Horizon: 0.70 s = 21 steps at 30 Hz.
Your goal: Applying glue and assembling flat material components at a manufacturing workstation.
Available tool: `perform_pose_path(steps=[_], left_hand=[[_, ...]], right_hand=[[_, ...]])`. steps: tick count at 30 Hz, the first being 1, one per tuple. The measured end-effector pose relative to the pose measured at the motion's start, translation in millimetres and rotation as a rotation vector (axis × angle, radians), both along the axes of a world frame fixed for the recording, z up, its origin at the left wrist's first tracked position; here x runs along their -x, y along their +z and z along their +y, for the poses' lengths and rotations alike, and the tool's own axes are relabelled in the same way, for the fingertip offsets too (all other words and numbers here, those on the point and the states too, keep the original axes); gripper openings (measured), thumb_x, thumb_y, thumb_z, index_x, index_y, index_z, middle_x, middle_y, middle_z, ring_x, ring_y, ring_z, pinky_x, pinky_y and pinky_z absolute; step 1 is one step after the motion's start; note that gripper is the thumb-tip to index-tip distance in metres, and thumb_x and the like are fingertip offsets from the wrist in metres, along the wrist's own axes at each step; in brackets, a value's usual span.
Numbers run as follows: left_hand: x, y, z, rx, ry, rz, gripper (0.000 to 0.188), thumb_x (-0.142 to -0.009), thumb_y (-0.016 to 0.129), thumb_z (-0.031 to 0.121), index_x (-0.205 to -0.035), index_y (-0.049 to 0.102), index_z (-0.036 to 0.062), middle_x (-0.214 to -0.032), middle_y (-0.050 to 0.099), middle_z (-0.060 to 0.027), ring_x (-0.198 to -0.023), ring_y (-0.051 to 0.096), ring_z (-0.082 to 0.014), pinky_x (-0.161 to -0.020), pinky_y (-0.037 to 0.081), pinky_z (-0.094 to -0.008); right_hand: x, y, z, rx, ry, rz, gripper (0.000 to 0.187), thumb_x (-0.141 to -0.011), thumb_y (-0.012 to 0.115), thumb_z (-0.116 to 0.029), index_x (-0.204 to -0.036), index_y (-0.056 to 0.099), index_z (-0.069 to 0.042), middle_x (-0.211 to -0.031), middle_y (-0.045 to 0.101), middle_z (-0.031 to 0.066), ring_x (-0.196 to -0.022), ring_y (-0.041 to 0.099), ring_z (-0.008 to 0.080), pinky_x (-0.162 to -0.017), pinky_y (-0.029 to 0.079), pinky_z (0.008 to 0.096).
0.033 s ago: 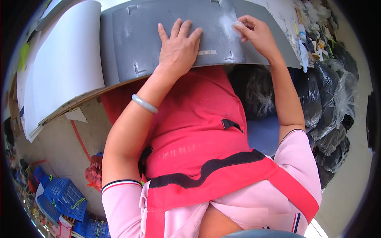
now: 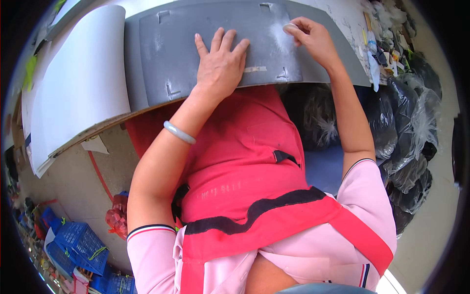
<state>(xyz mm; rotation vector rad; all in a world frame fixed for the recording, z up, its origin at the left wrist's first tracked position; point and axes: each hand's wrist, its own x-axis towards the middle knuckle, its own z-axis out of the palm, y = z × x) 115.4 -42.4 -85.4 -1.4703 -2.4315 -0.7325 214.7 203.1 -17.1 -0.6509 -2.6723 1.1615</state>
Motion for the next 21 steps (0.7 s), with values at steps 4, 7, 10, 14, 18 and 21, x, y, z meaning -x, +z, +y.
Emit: perform_pose_path(steps=[4,7,10,14,18,21], left_hand=[[-4,3,-1,0.040,0.019,-0.022,0.034,-0.099,0.058,0.022,-0.133,0.061,0.0186,-0.143,0.051,-0.0107,-0.140,0.043,-0.0339,-0.112,0.024,-0.0731],[-4,6,-1,0.045,0.026,-0.020,0.035,-0.099,0.059,0.022,-0.133,0.061,0.0184,-0.142,0.051,-0.0107,-0.140,0.043,-0.0336,-0.112,0.023,-0.0728],[-3,8,0,0.043,0.021,-0.034,0.035,-0.098,0.059,0.022,-0.133,0.062,0.0185,-0.142,0.051,-0.0105,-0.140,0.043,-0.0333,-0.113,0.023,-0.0726],[-1,7,-2,0.047,0.025,-0.032,0.034,-0.098,0.060,0.021,-0.132,0.062,0.0182,-0.142,0.051,-0.0103,-0.140,0.043,-0.0331,-0.113,0.023,-0.0722],[-4,6,6,-0.010,-0.008,-0.054,0.033,-0.097,0.060,0.022,-0.130,0.064,0.0166,-0.141,0.053,-0.0120,-0.139,0.044,-0.0343,-0.113,0.020,-0.0735],[0,1,-1,-0.016,0.014,-0.047,0.033,-0.097,0.060,0.023,-0.128,0.066,0.0150,-0.139,0.054,-0.0139,-0.138,0.045,-0.0357,-0.113,0.017,-0.0751]], right_hand=[[48,-22,26,-0.187,-0.076,0.038,0.025,-0.097,0.068,-0.027,-0.100,0.071,-0.002,-0.078,0.065,-0.0007,-0.070,0.057,0.0073,-0.067,0.049,0.0245],[73,-29,35,-0.168,-0.083,0.105,0.026,-0.097,0.068,-0.027,-0.098,0.071,-0.002,-0.077,0.065,-0.0005,-0.070,0.057,0.0074,-0.068,0.049,0.0248],[88,-37,48,-0.348,0.057,0.032,0.023,-0.096,0.067,-0.024,-0.098,0.069,-0.001,-0.077,0.066,0.0006,-0.067,0.058,0.0069,-0.062,0.050,0.0242],[105,-47,45,-0.514,0.231,0.272,0.021,-0.090,0.068,-0.023,-0.088,0.071,-0.002,-0.079,0.069,0.0179,-0.079,0.068,0.0371,-0.073,0.052,0.0442],[98,-53,79,-0.726,0.227,0.098,0.021,-0.092,0.066,-0.021,-0.086,0.068,-0.001,-0.076,0.069,0.0155,-0.071,0.068,0.0330,-0.069,0.054,0.0425],[96,-24,41,-0.141,-0.095,-0.055,0.017,-0.093,0.063,-0.018,-0.089,0.067,-0.002,-0.071,0.067,0.0094,-0.059,0.065,0.0213,-0.059,0.053,0.0367]])
